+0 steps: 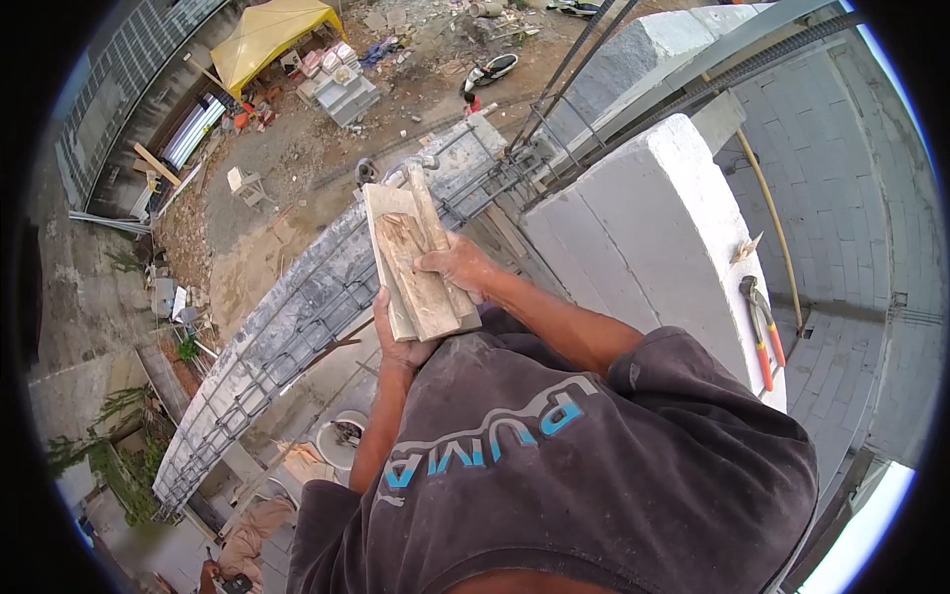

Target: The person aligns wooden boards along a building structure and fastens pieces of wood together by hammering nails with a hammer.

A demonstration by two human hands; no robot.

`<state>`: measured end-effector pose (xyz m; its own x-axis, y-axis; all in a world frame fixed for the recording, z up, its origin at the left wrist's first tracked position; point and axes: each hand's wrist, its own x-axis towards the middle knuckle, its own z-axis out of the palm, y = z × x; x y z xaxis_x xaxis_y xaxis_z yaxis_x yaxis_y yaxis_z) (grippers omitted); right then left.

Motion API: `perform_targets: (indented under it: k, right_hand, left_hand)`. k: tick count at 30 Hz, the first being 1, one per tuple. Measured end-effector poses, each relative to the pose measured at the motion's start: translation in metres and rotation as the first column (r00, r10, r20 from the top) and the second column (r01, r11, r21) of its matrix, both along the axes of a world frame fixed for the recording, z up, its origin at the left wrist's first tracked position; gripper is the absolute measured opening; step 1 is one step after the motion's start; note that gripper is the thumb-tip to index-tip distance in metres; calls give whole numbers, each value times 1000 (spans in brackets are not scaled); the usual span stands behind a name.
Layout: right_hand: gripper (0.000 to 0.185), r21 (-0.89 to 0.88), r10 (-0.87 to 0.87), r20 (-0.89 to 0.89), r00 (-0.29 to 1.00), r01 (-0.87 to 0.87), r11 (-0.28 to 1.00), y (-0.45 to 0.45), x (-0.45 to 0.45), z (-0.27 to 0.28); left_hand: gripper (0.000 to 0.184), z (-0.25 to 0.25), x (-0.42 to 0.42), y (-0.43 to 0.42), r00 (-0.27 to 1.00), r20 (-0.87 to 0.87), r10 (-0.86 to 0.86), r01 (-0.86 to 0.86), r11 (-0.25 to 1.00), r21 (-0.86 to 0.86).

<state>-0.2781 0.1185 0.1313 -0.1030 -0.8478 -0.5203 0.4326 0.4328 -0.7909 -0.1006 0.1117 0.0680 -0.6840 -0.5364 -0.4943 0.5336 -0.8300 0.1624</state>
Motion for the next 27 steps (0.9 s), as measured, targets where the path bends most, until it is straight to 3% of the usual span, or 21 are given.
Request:
perform_targets:
  k: [6, 10, 12, 19, 22, 27]
  right_hand:
    - [42, 111, 91, -412, 907, -49, 993, -11, -1, 11]
    - [42, 143, 176, -727, 663, -104, 984, -16, -4, 13]
    - [44, 148, 197, -796, 572, -132, 980, -17, -3, 9]
    - [55, 163, 216, -895, 389, -167, 973, -19, 14, 1]
    - [57, 238, 265, -892, 368, -117, 964, -16, 27, 15]
    - [57, 205, 264, -869, 419, -181, 962, -17, 20, 9]
  left_hand:
    - [58, -3, -3, -3, 998, 60, 5, 3, 992, -127]
    - [52, 17, -14, -8, 983, 178, 41, 14, 954, -299]
    - [55, 13, -13, -9, 963, 266, 35, 63, 934, -352]
    - [56, -24, -1, -9, 880, 474, 11, 257, 829, -497]
    - [57, -8, -3, -6, 912, 409, -3, 190, 888, -418]
    - [59, -24, 3, -6, 808, 587, 56, 331, 781, -529]
